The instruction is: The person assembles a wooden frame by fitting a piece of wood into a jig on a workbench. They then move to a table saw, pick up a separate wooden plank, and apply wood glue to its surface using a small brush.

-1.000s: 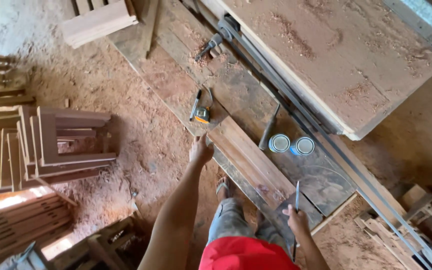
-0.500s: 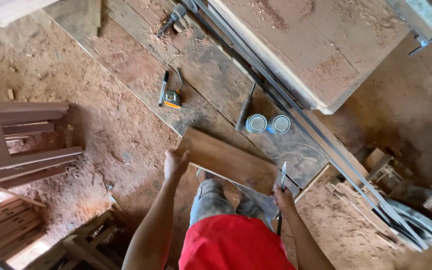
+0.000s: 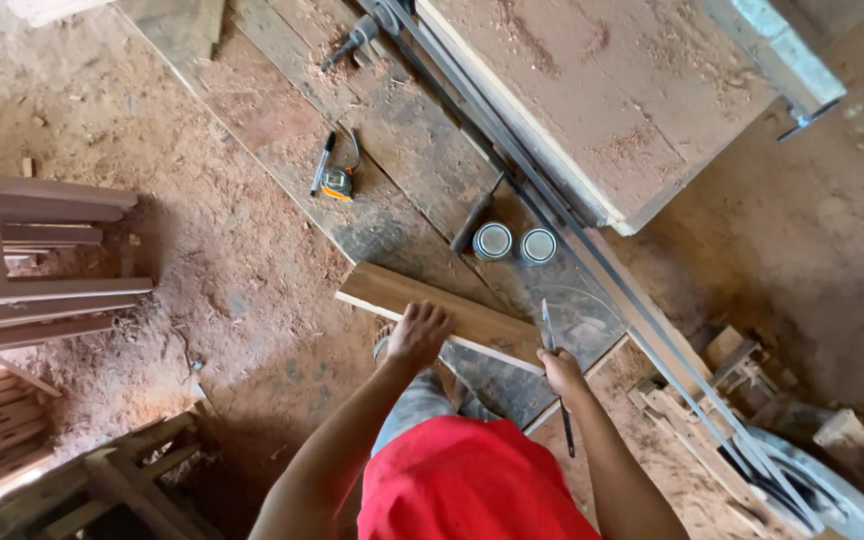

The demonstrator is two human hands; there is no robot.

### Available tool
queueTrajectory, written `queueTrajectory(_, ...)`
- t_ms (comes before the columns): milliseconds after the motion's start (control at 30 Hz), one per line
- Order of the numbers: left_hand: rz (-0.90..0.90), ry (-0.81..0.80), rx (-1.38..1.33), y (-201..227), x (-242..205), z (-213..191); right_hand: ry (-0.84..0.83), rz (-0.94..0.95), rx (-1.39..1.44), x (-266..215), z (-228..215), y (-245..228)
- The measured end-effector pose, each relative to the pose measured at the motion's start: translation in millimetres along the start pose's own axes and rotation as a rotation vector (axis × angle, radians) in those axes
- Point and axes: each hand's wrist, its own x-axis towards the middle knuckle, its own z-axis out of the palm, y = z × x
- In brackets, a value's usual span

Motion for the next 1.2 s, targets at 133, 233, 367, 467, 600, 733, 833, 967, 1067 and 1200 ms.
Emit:
queueTrajectory(133,0.021,0.116,0.055,8,31,23,0.027,-0.117,-0.195,-64,-45,-71)
queueTrajectory(233,-0.041,0.147,0.212,33,18,12,0.266,-0.311,-0.254,-67,-54,-37)
queueTrajectory(367,-0.026,-0.088,0.055,42,11,32,0.220,-0.457,-0.256,-152,-57,-81)
queueTrajectory(467,-0.154,-0.439,-0.176,47,16,12,0.150,-0.398,-0.154,-139,-40,-73)
queueTrajectory(600,-0.285,-0.559,-0.223,51,21,3,0.156,-0.299,0.012,-99,-24,-61)
queueTrajectory(733,-0.292,-0.635,-0.220,50,27,-11,0.200,-0.305,-0.067,-118,-9,-62)
queueTrajectory(833,-0.295,-0.635,-0.220,50,26,-10,0.021,-0.472,-0.265,-115,20,-37)
queueTrajectory(967,-0.309,-0.660,-0.234,53,25,-17,-0.079,-0.368,-0.335,-145,1,-95)
queueTrajectory(1067,-0.320,-0.630,-0.249,55,23,-16,0.128,-0.490,-0.289,-146,-18,-111)
queueTrajectory(1200,-0.334,-0.541,-0.205,60,18,-25,0.202,-0.669,-0.640,-129,-14,-106)
